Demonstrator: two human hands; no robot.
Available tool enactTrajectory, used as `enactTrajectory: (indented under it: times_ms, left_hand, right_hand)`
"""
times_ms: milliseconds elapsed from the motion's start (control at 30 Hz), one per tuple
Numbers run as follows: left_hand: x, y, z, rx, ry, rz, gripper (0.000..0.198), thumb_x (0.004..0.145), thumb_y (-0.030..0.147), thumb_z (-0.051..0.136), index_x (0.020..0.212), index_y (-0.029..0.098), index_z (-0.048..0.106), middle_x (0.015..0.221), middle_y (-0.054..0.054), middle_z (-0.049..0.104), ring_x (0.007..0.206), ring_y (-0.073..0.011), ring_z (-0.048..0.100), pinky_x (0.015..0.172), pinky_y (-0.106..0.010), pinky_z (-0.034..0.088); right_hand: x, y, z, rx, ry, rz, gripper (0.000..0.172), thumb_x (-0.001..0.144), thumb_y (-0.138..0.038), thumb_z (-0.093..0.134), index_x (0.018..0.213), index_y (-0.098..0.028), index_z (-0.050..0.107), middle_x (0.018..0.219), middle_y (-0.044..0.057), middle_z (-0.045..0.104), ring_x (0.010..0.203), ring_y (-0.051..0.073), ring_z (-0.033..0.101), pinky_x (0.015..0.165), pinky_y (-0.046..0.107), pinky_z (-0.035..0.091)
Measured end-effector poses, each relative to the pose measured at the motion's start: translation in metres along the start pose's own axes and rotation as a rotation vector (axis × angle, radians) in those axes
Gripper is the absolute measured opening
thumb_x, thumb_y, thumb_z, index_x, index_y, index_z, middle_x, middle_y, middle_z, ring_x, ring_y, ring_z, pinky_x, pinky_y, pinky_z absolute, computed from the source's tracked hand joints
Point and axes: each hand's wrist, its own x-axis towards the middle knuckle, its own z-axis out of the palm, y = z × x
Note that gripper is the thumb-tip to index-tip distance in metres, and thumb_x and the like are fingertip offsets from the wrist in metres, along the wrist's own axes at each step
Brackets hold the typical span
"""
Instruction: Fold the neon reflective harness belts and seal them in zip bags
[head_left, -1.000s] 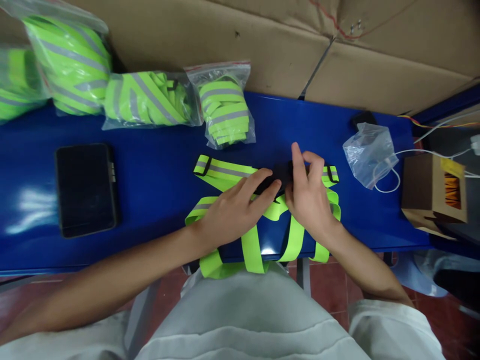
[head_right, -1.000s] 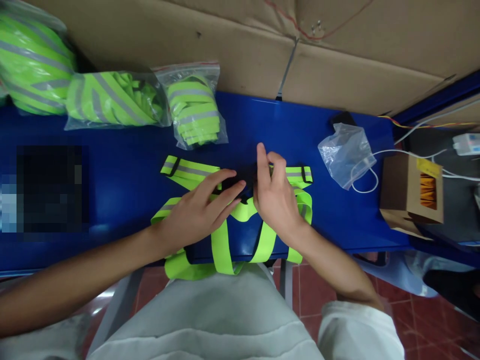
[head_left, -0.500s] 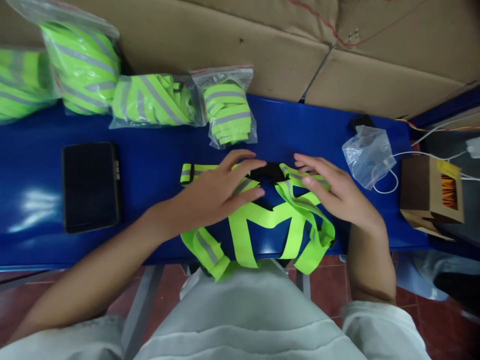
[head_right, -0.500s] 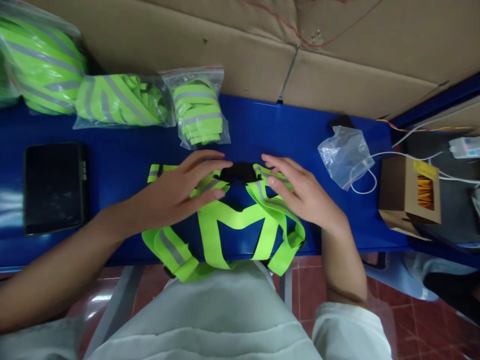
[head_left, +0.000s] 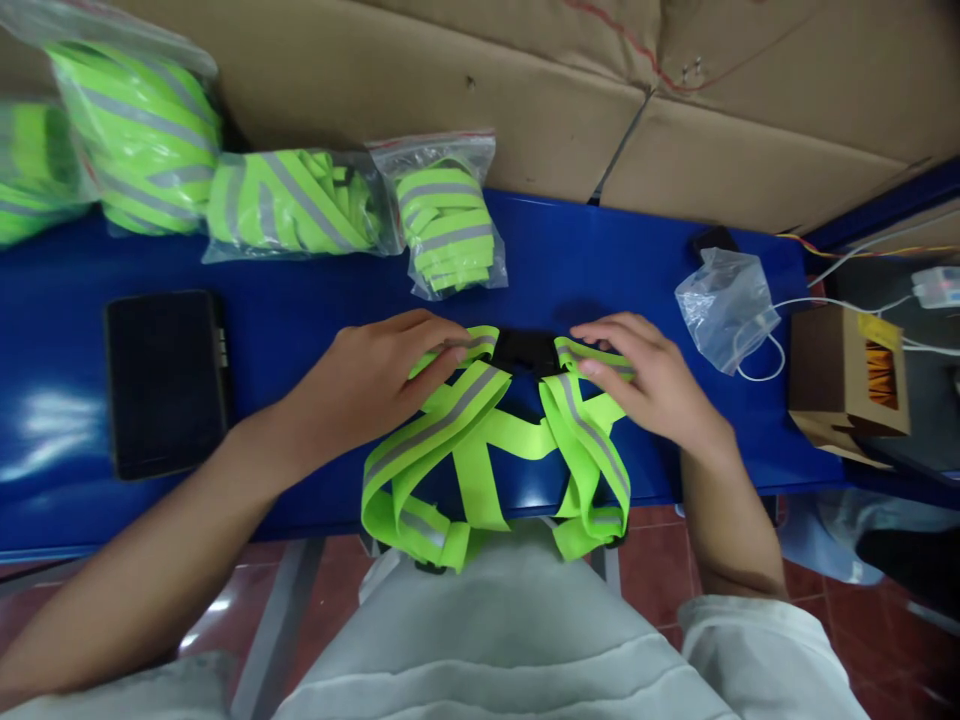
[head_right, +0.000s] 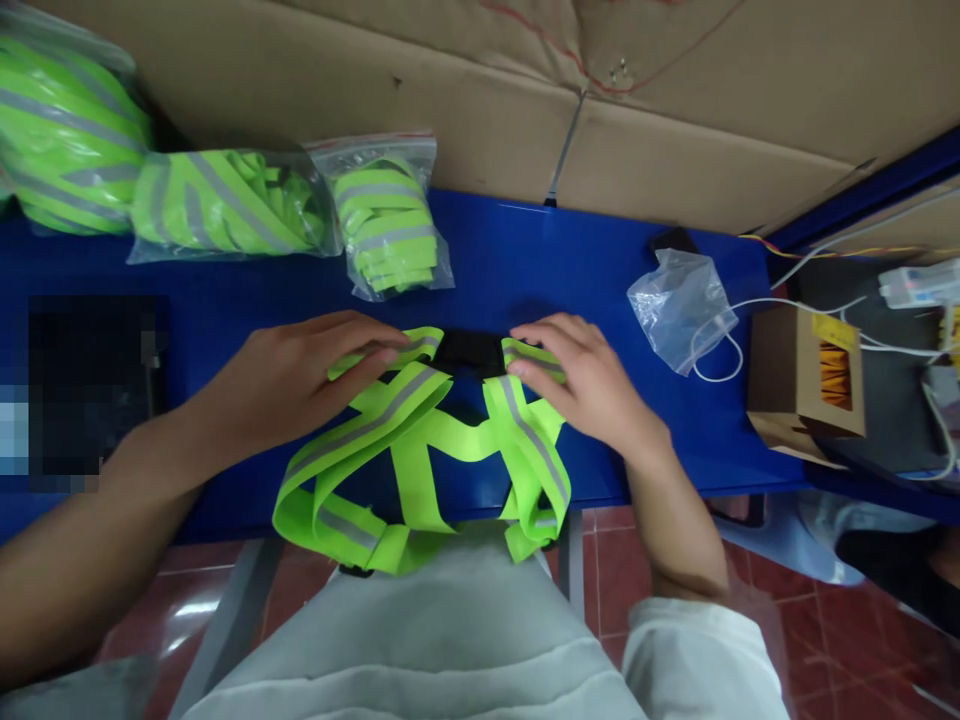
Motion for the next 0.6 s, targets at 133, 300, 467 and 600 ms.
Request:
enactTrajectory:
  times_ms: [133, 300, 467, 600]
  left_hand:
    - [0.012, 0.021, -0.006, 0.174, -0.041, -0.046, 0.047, 0.106, 0.059, 0.05, 0.134, 0.025, 0.066, 0.127, -0.006, 0.074, 0.102, -0.0293, 0.076, 0.078, -0.034, 0.053]
    - [0.015, 0.026, 0.0, 0.169, -0.009, -0.035, 0.043, 0.105, 0.056, 0.053, 0.132, 0.024, 0.067, 0.119, -0.007, 0.075, 0.098, -0.0274, 0.076, 0.076, -0.034, 0.051]
    - [0.013, 0.012, -0.003, -0.258, 0.212, 0.139, 0.059, 0.096, 0.06, 0.067, 0.14, 0.02, 0.062, 0.122, -0.011, 0.071, 0.109, -0.0254, 0.07, 0.095, -0.036, 0.055]
    - [0.013, 0.008, -0.011, -0.74, 0.19, 0.329, 0.102, 0.078, 0.063, 0.087, 0.16, 0.024, 0.04, 0.16, -0.017, 0.048, 0.148, -0.0372, 0.049, 0.12, -0.052, 0.046]
  right_hand:
    - [0.013, -0.014, 0.026, -0.119, -0.132, -0.071, 0.085, 0.097, -0.065, 0.064, 0.161, -0.015, 0.041, 0.156, 0.018, 0.055, 0.143, 0.037, 0.052, 0.114, 0.055, 0.044]
    - [0.032, -0.023, 0.038, -0.234, -0.182, -0.028, 0.054, 0.093, -0.039, 0.072, 0.138, -0.011, 0.062, 0.133, 0.018, 0.066, 0.123, 0.039, 0.062, 0.101, 0.053, 0.048]
    - [0.042, -0.044, 0.006, 0.081, -0.122, 0.013, 0.05, 0.083, -0.033, 0.074, 0.128, -0.018, 0.057, 0.12, 0.01, 0.069, 0.105, 0.028, 0.068, 0.088, 0.041, 0.052]
    - [0.046, -0.08, -0.035, 0.258, -0.18, -0.018, 0.05, 0.084, -0.039, 0.076, 0.127, -0.025, 0.054, 0.12, 0.004, 0.069, 0.099, 0.023, 0.067, 0.082, 0.035, 0.053]
